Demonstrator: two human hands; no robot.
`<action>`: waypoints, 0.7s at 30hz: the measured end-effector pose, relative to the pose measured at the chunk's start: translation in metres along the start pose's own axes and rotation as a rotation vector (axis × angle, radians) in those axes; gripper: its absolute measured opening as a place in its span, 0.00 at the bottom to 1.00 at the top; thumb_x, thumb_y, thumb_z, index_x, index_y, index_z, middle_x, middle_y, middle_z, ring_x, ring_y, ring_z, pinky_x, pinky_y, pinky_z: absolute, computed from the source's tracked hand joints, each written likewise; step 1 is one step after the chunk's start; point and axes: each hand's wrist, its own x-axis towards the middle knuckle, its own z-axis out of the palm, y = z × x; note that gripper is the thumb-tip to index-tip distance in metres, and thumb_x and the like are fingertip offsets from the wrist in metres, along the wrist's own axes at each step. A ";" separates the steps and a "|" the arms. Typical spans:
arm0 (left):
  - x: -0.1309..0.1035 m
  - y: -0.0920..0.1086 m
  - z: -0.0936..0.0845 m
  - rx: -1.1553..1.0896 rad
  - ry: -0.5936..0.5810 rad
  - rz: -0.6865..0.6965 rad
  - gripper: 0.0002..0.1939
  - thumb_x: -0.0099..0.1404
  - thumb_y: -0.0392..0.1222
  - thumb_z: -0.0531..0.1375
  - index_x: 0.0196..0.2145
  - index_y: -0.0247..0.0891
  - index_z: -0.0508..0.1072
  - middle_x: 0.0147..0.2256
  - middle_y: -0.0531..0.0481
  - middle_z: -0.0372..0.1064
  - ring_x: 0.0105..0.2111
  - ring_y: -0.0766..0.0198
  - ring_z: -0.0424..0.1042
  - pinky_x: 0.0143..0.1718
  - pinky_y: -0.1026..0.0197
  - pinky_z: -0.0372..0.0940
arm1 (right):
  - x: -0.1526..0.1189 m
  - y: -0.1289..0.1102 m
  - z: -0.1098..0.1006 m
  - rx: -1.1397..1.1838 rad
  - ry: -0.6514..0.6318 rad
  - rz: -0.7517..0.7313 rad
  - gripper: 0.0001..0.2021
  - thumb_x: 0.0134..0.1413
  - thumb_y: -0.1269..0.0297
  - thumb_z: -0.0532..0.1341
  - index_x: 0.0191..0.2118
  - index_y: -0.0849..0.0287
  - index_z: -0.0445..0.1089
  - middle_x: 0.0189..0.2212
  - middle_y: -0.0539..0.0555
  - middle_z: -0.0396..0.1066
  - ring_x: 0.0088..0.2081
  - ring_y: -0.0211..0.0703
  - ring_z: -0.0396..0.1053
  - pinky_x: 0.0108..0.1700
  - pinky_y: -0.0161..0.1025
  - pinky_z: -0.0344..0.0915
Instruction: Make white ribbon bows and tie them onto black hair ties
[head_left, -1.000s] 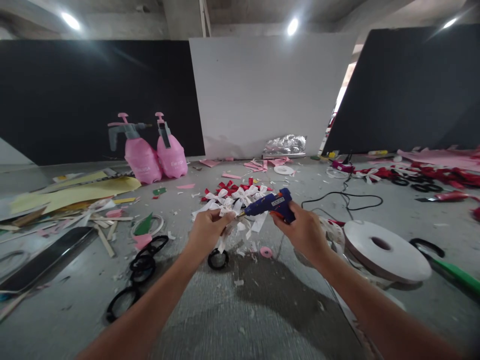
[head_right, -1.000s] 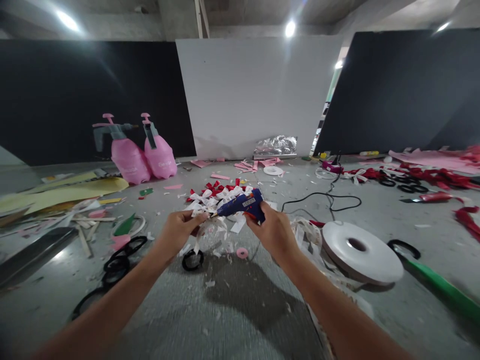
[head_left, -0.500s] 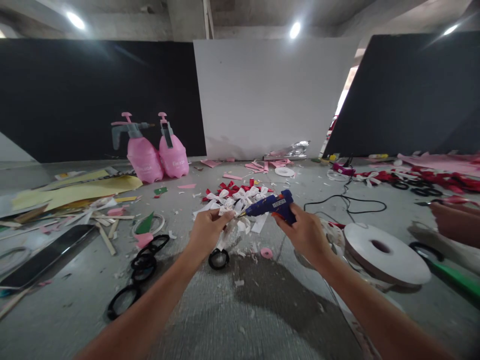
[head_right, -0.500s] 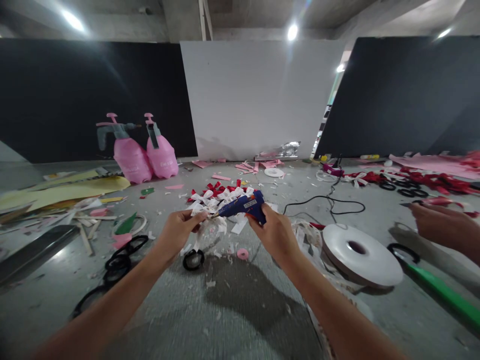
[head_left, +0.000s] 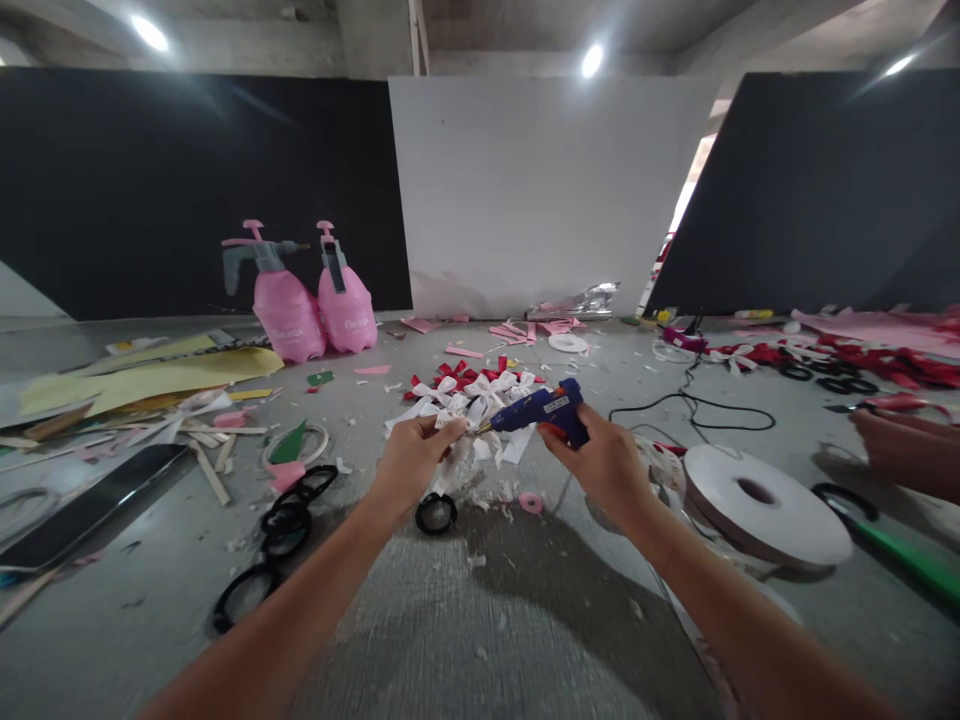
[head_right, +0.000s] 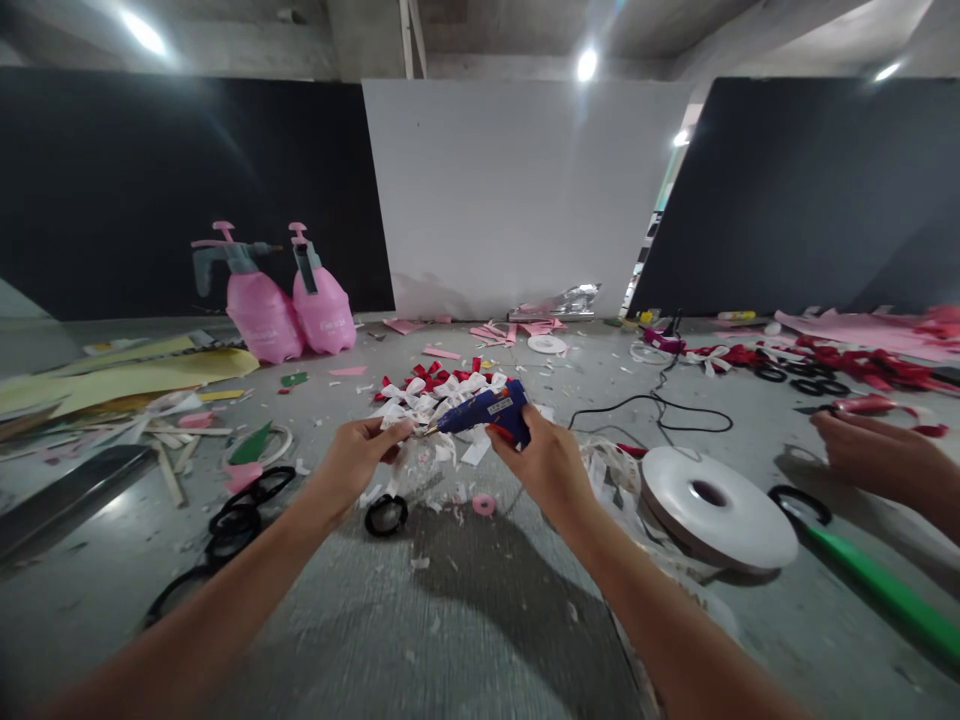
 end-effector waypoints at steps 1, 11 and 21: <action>0.000 0.000 0.000 -0.011 -0.005 -0.007 0.22 0.51 0.58 0.63 0.24 0.33 0.75 0.19 0.52 0.65 0.21 0.69 0.60 0.23 0.66 0.53 | 0.000 0.001 0.001 -0.006 0.007 0.007 0.16 0.51 0.49 0.60 0.34 0.59 0.69 0.21 0.54 0.71 0.23 0.44 0.69 0.27 0.35 0.55; 0.004 0.000 -0.007 -0.174 0.003 -0.056 0.19 0.50 0.55 0.65 0.27 0.33 0.77 0.23 0.49 0.71 0.22 0.67 0.65 0.25 0.65 0.58 | 0.048 0.029 -0.055 -0.094 0.097 0.128 0.21 0.52 0.45 0.57 0.39 0.60 0.70 0.26 0.56 0.72 0.26 0.44 0.66 0.29 0.37 0.56; 0.013 0.022 -0.023 -0.444 0.221 -0.034 0.19 0.46 0.53 0.67 0.30 0.33 0.77 0.26 0.47 0.74 0.22 0.68 0.67 0.25 0.66 0.60 | 0.111 0.139 -0.069 -0.604 -0.335 0.339 0.26 0.49 0.47 0.59 0.47 0.64 0.69 0.43 0.70 0.72 0.44 0.59 0.70 0.38 0.45 0.58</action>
